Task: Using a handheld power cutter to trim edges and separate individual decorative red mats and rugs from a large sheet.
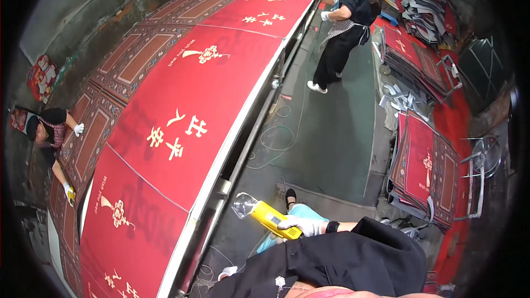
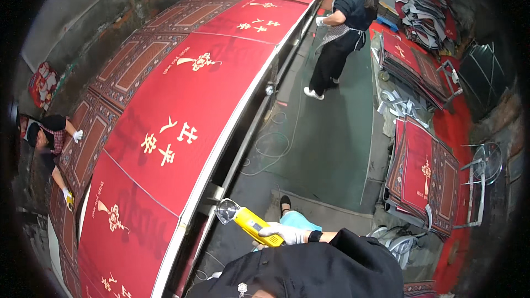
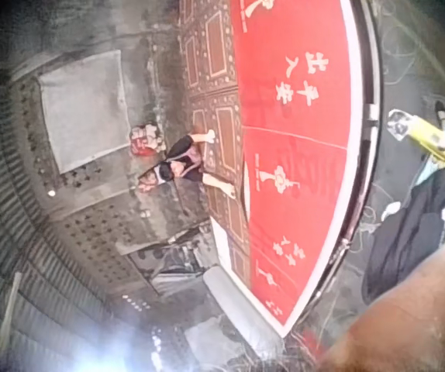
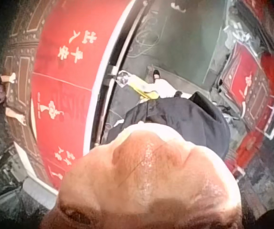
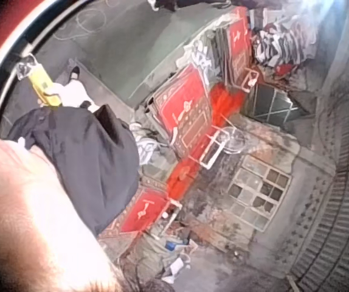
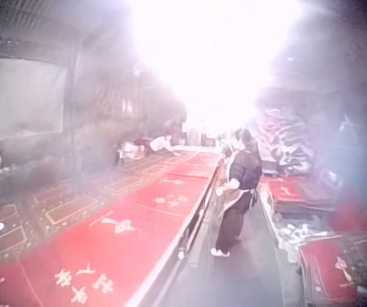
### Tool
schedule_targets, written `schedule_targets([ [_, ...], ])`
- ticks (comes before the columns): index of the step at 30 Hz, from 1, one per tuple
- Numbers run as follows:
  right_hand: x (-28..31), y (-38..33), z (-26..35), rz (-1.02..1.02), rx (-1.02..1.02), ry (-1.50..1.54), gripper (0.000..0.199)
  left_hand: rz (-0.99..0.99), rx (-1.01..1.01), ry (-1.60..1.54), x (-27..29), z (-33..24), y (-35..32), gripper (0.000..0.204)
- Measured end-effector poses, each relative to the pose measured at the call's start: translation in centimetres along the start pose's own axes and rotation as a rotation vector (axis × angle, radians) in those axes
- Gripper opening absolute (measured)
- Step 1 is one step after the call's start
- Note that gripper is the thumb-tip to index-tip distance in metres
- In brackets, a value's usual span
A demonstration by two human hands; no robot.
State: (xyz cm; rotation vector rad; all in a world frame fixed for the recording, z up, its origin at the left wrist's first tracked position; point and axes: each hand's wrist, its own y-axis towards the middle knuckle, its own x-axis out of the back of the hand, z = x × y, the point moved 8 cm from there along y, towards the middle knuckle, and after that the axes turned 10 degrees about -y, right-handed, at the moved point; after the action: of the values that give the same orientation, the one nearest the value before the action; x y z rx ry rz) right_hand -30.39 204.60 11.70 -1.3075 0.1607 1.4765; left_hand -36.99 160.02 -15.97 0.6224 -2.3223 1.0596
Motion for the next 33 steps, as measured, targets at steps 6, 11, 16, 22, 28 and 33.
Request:
schedule_targets([
  [6,-1.7,-0.4,-2.3,0.171,0.033,-0.165,0.050,0.039,0.716,0.043,-0.4,3.0,-6.6,0.040],
  [11,-1.8,-2.6,-4.4,0.201,0.030,-0.223,0.051,-0.014,0.493,0.002,-2.0,-5.2,-6.9,0.048],
  [16,-1.4,-3.8,-7.0,0.258,-0.036,-0.322,0.059,0.023,-0.228,-0.301,-12.8,-17.3,-2.2,0.052],
  [22,4.7,-8.4,-5.6,0.081,0.039,-0.290,0.060,0.286,-0.548,-0.448,-9.0,-37.5,0.8,0.072],
  [28,5.9,-8.7,-9.9,0.034,0.004,-0.372,0.060,-0.071,0.520,-0.299,-13.7,-19.3,-7.1,0.051],
  [33,9.5,-10.2,-11.7,-0.033,0.001,-0.334,0.059,0.247,0.598,-0.282,-18.2,-19.4,-10.1,0.054],
])
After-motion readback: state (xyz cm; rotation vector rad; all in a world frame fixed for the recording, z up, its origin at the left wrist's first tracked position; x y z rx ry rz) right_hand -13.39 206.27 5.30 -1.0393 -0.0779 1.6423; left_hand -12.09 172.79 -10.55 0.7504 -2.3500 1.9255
